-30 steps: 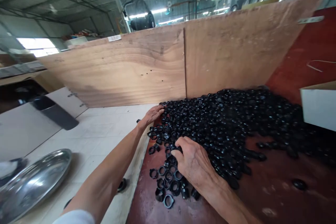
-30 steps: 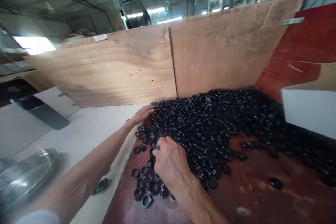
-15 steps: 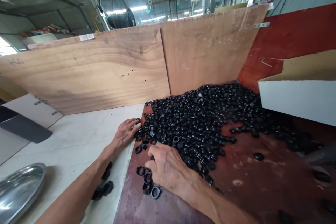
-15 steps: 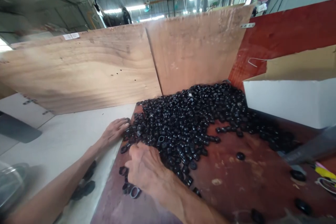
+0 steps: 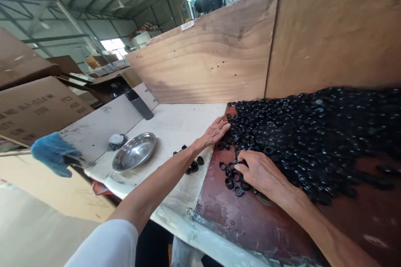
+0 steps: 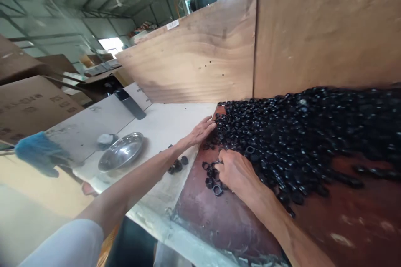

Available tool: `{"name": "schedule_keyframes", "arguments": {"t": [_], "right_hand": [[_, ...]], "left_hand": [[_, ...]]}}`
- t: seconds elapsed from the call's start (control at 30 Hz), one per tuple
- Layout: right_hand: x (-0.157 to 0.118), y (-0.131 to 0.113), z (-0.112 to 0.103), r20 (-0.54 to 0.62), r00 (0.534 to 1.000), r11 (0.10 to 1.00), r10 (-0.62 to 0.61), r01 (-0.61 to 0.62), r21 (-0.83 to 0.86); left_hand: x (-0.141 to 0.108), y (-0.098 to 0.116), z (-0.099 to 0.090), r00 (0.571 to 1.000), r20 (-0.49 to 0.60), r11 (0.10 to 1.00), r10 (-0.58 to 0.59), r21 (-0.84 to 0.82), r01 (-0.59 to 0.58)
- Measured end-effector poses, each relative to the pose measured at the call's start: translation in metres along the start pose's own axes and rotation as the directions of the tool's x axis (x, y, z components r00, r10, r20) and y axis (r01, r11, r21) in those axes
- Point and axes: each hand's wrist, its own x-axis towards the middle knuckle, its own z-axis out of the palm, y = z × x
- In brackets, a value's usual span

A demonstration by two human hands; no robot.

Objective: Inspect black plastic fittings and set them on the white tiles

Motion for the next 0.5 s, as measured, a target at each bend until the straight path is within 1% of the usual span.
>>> {"name": "schedule_keyframes", "arguments": {"t": [0.07, 0.13, 0.2, 0.23, 0.27, 0.33, 0.37, 0.4, 0.43, 0.5], "right_hand": [[-0.001, 0.001, 0.001, -0.02, 1.0, 1.0, -0.003, 0.003, -0.019], [-0.001, 0.004, 0.003, -0.038, 0.999, 0.999, -0.01, 0.009, -0.037], [0.0, 0.006, 0.004, -0.052, 0.998, 0.998, -0.017, 0.014, -0.059], [0.0, 0.007, 0.005, -0.06, 0.998, 0.997, -0.025, 0.021, -0.069], [0.0, 0.008, 0.005, -0.066, 0.997, 0.997, -0.035, 0.03, -0.076], [0.001, 0.009, 0.005, -0.077, 0.996, 0.996, -0.047, 0.041, -0.076], [0.001, 0.009, 0.005, -0.083, 0.996, 0.997, -0.043, 0.038, -0.071], [0.001, 0.008, 0.004, -0.087, 0.996, 0.997, -0.032, 0.027, -0.066], [0.001, 0.008, 0.004, -0.091, 0.996, 0.998, -0.019, 0.014, -0.062], [0.001, 0.007, 0.002, -0.093, 0.996, 0.998, 0.001, -0.006, -0.058]], "left_hand": [[0.001, -0.004, -0.018, 1.0, 0.001, 1.0, -0.003, 0.008, 0.003], [-0.003, -0.004, -0.035, 0.998, -0.026, 0.998, -0.052, 0.026, 0.053], [-0.016, 0.001, -0.048, 0.992, -0.057, 0.992, -0.116, 0.041, 0.118], [-0.026, 0.007, -0.052, 0.988, -0.065, 0.989, -0.14, 0.046, 0.144], [-0.039, 0.014, -0.054, 0.986, -0.062, 0.987, -0.152, 0.048, 0.155], [-0.073, 0.029, -0.054, 0.989, -0.047, 0.988, -0.139, 0.056, 0.142], [-0.092, 0.035, -0.053, 0.993, -0.035, 0.99, -0.115, 0.072, 0.118], [-0.11, 0.038, -0.05, 0.999, -0.002, 0.987, -0.04, 0.156, 0.04], [-0.128, 0.039, -0.047, 0.999, 0.033, 0.971, 0.021, 0.238, -0.028], [-0.158, 0.03, -0.043, 0.993, 0.103, 0.937, 0.066, 0.337, -0.097]]}}
